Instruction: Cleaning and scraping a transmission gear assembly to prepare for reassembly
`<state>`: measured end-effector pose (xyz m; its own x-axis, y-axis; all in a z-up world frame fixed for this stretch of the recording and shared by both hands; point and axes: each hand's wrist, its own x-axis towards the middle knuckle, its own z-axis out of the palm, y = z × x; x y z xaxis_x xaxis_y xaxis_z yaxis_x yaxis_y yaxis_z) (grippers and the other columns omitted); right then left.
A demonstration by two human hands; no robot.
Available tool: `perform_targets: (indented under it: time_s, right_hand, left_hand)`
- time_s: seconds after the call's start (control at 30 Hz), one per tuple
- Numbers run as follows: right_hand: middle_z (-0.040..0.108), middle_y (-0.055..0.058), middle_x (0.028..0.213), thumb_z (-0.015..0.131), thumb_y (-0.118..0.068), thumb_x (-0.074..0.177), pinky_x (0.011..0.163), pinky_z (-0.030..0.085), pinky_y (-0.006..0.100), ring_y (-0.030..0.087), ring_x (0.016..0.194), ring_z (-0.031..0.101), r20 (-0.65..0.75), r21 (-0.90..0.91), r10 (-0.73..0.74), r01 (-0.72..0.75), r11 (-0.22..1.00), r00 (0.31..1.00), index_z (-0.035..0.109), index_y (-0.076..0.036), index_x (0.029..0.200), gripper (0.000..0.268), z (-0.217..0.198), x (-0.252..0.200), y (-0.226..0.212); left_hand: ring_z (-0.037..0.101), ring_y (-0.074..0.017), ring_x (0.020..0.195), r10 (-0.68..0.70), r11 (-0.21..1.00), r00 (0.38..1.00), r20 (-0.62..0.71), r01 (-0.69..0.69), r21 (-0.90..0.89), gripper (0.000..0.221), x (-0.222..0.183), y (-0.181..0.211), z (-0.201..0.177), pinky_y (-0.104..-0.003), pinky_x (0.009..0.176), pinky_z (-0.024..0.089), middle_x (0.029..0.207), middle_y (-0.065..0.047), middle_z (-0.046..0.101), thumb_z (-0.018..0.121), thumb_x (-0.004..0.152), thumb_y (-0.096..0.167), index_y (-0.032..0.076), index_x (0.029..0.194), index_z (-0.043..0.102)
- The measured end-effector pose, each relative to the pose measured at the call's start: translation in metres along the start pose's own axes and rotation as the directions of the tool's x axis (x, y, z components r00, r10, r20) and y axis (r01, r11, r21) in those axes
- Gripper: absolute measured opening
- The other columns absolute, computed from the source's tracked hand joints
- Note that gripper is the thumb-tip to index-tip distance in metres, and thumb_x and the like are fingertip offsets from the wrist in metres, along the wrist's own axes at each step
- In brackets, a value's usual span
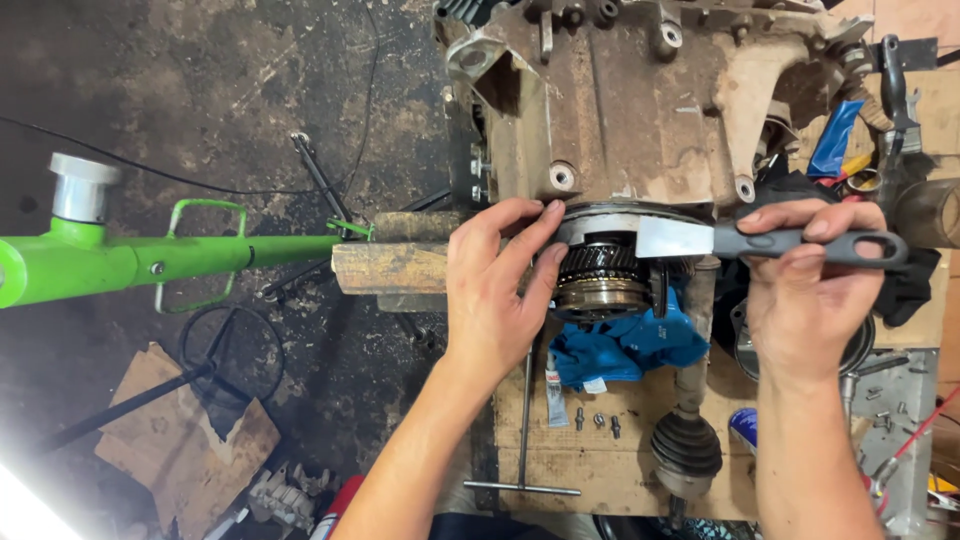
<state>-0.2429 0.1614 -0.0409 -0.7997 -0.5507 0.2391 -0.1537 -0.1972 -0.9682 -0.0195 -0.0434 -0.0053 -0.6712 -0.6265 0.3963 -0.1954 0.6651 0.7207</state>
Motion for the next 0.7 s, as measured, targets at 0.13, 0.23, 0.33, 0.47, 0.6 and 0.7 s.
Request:
perform_targets:
  time_s: [0.13,0.23,0.33,0.47,0.6,0.7]
  right_hand:
    - [0.063,0.019,0.119,0.075,-0.057,0.117,0.105,0.059,0.037,0.026,0.114,0.070,-0.013,-0.014,0.005,-0.005,1.000,1.000,0.043,-0.021,0.130,0.050,-0.003,-0.002,-0.003]
    - [0.066,0.013,0.121,0.077,-0.054,0.116,0.106,0.061,0.037,0.023,0.114,0.072,0.007,0.045,-0.005,0.005,0.999,1.000,0.045,-0.023,0.129,0.045,0.004,-0.007,-0.001]
    - [0.064,0.015,0.114,0.076,-0.055,0.116,0.111,0.060,0.037,0.024,0.109,0.071,0.002,0.004,-0.039,0.039,0.999,0.999,0.043,-0.020,0.126,0.049,0.013,-0.002,-0.008]
    - [0.063,0.016,0.116,0.075,-0.058,0.116,0.101,0.060,0.037,0.025,0.111,0.070,-0.037,-0.021,-0.017,0.016,1.000,0.999,0.043,-0.021,0.128,0.051,0.008,-0.005,-0.004]
    - [0.062,0.019,0.114,0.071,-0.054,0.119,0.114,0.060,0.040,0.027,0.110,0.069,0.005,-0.054,-0.077,0.077,0.996,0.997,0.040,-0.019,0.128,0.047,0.007,-0.005,-0.009]
    - [0.062,0.020,0.115,0.070,-0.053,0.120,0.111,0.060,0.040,0.028,0.111,0.068,0.001,-0.045,-0.079,0.079,0.996,0.997,0.040,-0.019,0.128,0.047,0.015,-0.007,-0.011]
  left_hand:
    - [0.071,-0.0299,0.136,-0.006,1.000,1.000,0.006,0.006,0.003,0.034,-0.002,0.000,0.001,-0.048,0.120,0.052,0.146,-0.009,0.070,0.074,0.118,0.018,0.014,0.151,0.073]
    - [0.071,-0.0297,0.135,-0.011,1.000,1.000,-0.003,0.011,0.005,0.033,-0.003,0.002,0.001,-0.048,0.120,0.052,0.146,-0.009,0.070,0.074,0.117,0.018,0.014,0.150,0.074]
    - [0.070,-0.0300,0.136,-0.010,1.000,1.000,0.002,0.010,0.007,0.034,-0.002,0.001,0.001,-0.049,0.119,0.053,0.146,-0.009,0.069,0.075,0.117,0.018,0.014,0.151,0.073]
    - [0.071,-0.0308,0.135,0.005,1.000,1.000,0.003,-0.005,0.008,0.034,0.000,0.000,-0.001,-0.049,0.118,0.054,0.145,-0.009,0.069,0.075,0.117,0.017,0.014,0.151,0.073]
    - [0.071,-0.0300,0.136,-0.005,1.000,1.000,0.006,0.005,0.007,0.034,-0.003,0.001,0.002,-0.049,0.119,0.053,0.146,-0.008,0.069,0.074,0.118,0.017,0.014,0.152,0.073]
    - [0.071,-0.0294,0.136,-0.002,1.000,1.000,0.003,0.002,0.009,0.034,-0.002,0.000,0.001,-0.049,0.120,0.053,0.146,-0.008,0.069,0.074,0.118,0.017,0.015,0.151,0.073]
